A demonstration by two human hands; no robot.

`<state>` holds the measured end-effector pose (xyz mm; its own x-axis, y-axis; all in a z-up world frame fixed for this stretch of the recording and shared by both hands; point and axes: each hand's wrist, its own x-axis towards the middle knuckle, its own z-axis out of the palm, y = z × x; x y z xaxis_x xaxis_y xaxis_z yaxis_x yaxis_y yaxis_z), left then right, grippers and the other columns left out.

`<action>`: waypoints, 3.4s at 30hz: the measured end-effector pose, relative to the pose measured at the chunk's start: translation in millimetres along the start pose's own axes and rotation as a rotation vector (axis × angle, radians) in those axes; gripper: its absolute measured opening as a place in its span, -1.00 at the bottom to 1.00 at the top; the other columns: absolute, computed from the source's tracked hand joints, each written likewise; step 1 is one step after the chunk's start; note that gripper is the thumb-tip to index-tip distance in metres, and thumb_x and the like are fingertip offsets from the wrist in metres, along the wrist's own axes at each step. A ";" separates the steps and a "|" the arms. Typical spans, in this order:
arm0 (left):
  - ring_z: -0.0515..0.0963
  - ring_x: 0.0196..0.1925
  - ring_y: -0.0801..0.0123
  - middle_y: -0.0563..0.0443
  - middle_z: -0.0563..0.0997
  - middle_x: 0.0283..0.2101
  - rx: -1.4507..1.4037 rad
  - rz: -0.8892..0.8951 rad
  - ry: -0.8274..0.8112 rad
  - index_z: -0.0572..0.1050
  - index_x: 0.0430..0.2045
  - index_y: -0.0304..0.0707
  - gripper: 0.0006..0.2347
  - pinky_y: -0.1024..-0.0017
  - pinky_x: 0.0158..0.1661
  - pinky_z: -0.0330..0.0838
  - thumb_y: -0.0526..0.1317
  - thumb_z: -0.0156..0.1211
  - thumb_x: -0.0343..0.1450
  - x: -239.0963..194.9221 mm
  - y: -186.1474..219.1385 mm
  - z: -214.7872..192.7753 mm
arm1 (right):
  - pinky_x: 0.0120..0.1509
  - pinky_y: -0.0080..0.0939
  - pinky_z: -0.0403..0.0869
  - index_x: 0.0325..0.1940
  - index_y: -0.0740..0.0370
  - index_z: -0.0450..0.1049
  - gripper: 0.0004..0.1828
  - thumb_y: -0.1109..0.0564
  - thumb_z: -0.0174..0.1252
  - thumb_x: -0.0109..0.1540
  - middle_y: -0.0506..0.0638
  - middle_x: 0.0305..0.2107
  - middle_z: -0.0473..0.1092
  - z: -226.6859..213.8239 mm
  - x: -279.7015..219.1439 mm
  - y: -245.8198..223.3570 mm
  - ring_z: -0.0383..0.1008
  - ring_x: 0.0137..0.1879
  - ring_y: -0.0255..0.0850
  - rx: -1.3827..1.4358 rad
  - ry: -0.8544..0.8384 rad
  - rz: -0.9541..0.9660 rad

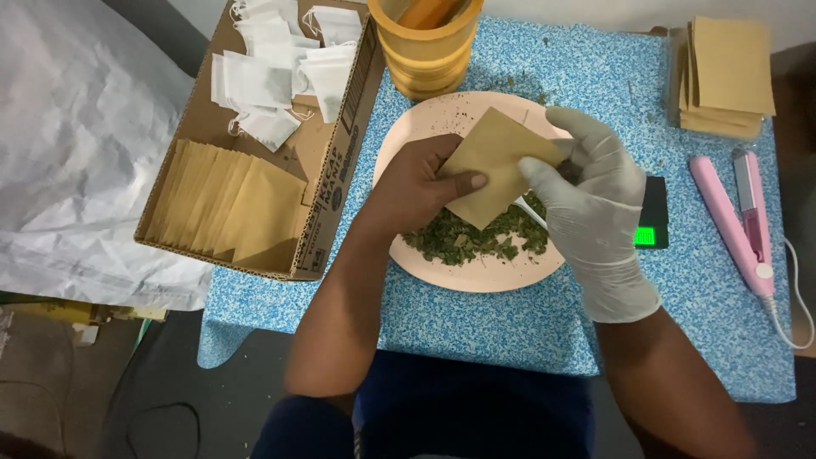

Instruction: Sealing small paper pouches filled with tea leaves using a handheld heat sealer.

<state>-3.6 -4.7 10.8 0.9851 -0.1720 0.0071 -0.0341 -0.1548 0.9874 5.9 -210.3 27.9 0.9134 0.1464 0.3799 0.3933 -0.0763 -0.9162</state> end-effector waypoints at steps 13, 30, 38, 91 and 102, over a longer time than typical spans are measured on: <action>0.72 -0.22 0.29 0.02 0.71 -0.20 0.086 -0.065 0.041 0.59 -0.16 -0.15 -0.68 0.36 -0.29 0.61 0.02 0.06 0.40 2.1 13.3 22.8 | -0.08 -0.33 0.44 0.21 0.48 0.41 -0.79 0.37 0.01 0.49 0.14 -0.18 0.41 -69.6 -5.7 3.7 0.36 -0.16 -0.19 -0.371 0.031 -0.141; 0.60 -0.11 0.38 0.11 0.65 -0.15 0.003 0.012 0.158 0.59 -0.11 -0.25 -0.74 0.38 -0.20 0.54 -0.11 0.12 0.44 7.2 22.6 62.8 | -0.34 0.20 0.49 0.27 0.21 0.47 -0.41 -0.09 0.19 0.22 0.20 0.00 0.52 -206.7 -44.6 96.3 0.46 -0.12 0.22 -1.429 0.134 0.087; 0.58 -0.31 0.37 -0.03 0.64 -0.28 0.069 -0.013 0.104 0.54 -0.12 -0.29 -0.80 0.41 -0.30 0.53 -0.21 0.12 0.45 30.6 38.9 90.7 | -0.18 0.05 0.51 0.34 0.06 0.41 -0.29 -0.30 0.28 0.22 0.07 0.00 0.52 -207.3 -44.6 104.1 0.46 0.01 0.07 -1.568 0.118 0.187; 0.40 -0.41 0.45 0.14 0.50 -0.46 0.243 -0.047 -0.083 0.44 -0.48 -0.09 -0.87 0.43 -0.37 0.21 -0.11 0.10 0.42 55.2 28.8 142.2 | -0.35 -0.22 0.14 -0.12 0.11 0.50 -0.85 0.08 0.08 0.28 -0.10 -0.54 0.30 -161.4 -11.7 -47.5 0.19 -0.45 -0.23 -0.644 -0.255 0.191; 0.42 -0.39 0.42 0.12 0.51 -0.43 0.248 -0.005 -0.098 0.48 -0.44 -0.11 -0.83 0.43 -0.36 0.23 -0.06 0.08 0.42 53.3 30.7 141.3 | -0.29 -0.20 0.24 0.11 0.13 0.54 -0.65 0.07 0.09 0.27 -0.09 -0.43 0.42 -159.6 -13.9 -45.3 0.33 -0.36 -0.21 -0.620 -0.220 0.226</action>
<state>24.0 -156.0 19.1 0.9648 -0.2619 -0.0245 -0.0817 -0.3870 0.9185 -7.9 -366.2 84.5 0.9630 0.2526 0.0939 0.2438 -0.6682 -0.7030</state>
